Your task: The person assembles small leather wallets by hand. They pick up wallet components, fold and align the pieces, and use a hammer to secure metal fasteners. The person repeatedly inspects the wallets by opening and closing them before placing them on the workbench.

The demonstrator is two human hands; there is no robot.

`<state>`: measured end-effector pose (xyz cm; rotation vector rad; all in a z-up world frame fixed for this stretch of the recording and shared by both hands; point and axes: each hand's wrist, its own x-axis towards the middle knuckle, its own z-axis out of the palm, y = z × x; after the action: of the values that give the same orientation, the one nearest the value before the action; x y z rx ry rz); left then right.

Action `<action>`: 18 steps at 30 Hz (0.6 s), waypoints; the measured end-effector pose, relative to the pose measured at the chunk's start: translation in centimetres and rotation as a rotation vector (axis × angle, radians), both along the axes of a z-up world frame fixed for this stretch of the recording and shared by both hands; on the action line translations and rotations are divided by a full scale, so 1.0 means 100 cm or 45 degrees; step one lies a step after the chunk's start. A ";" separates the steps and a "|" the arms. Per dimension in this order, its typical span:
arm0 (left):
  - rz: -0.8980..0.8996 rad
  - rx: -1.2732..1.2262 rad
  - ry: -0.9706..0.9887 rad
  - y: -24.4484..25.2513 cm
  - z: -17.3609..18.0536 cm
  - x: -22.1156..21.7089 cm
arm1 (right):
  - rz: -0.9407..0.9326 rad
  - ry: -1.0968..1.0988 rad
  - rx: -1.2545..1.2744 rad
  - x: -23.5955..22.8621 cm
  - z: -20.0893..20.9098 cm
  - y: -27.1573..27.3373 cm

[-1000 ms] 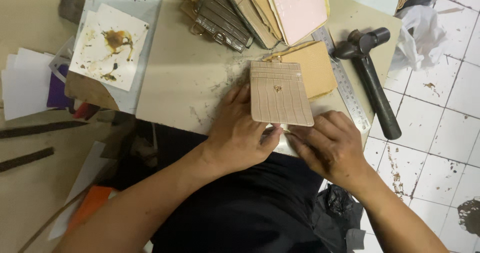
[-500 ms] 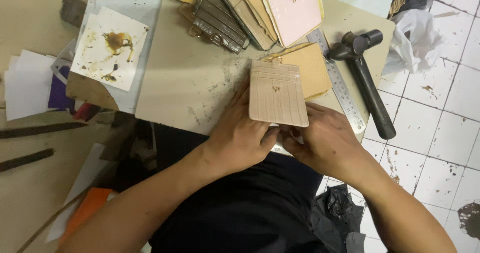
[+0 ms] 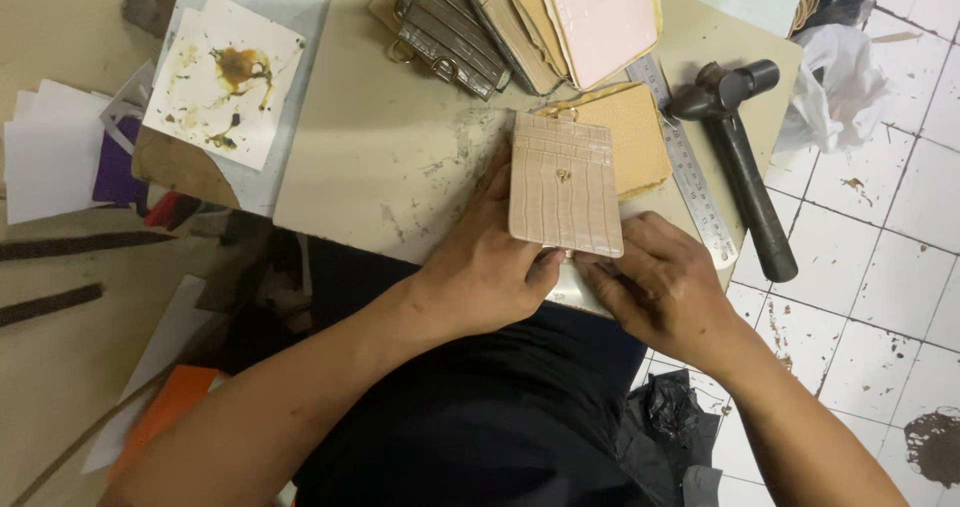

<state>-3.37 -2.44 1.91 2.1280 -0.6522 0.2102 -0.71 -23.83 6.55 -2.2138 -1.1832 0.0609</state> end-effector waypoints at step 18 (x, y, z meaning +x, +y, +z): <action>-0.101 -0.006 -0.043 0.005 -0.002 0.014 | -0.011 0.271 -0.153 0.006 0.005 -0.010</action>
<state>-1.99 -1.98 1.76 2.0934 -0.7540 0.2041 -0.07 -24.79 7.06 -2.2503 -1.0768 0.3635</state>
